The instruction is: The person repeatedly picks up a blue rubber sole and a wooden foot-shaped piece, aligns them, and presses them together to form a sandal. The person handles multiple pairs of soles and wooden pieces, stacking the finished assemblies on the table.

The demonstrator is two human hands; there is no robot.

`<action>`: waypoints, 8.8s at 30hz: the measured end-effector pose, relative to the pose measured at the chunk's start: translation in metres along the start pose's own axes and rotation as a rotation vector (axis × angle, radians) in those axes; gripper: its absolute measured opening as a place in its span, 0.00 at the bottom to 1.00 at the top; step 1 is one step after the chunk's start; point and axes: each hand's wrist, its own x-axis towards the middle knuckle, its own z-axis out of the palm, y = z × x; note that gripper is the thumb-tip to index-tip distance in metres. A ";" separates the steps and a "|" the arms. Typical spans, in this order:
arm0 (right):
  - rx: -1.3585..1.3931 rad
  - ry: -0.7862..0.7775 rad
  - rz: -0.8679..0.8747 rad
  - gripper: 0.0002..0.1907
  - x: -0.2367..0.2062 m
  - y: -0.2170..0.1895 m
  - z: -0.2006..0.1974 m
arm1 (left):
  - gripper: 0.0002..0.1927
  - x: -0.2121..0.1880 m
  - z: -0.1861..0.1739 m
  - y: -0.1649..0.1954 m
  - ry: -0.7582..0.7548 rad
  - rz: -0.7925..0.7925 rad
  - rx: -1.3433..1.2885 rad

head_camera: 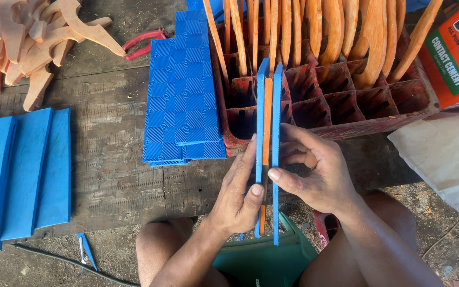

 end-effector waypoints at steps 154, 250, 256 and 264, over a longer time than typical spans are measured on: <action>0.169 0.264 0.081 0.39 0.013 0.032 0.043 | 0.51 -0.019 0.043 -0.028 0.122 -0.670 -0.272; 0.219 0.292 0.001 0.10 0.020 0.044 -0.104 | 0.31 0.033 -0.132 -0.035 0.515 -0.613 0.605; -0.728 0.720 -0.114 0.05 0.033 0.054 -0.148 | 0.34 0.019 -0.134 -0.033 0.511 -0.427 0.441; -0.927 0.627 -0.105 0.10 0.056 0.067 -0.166 | 0.20 -0.030 -0.180 -0.026 0.668 -0.555 0.694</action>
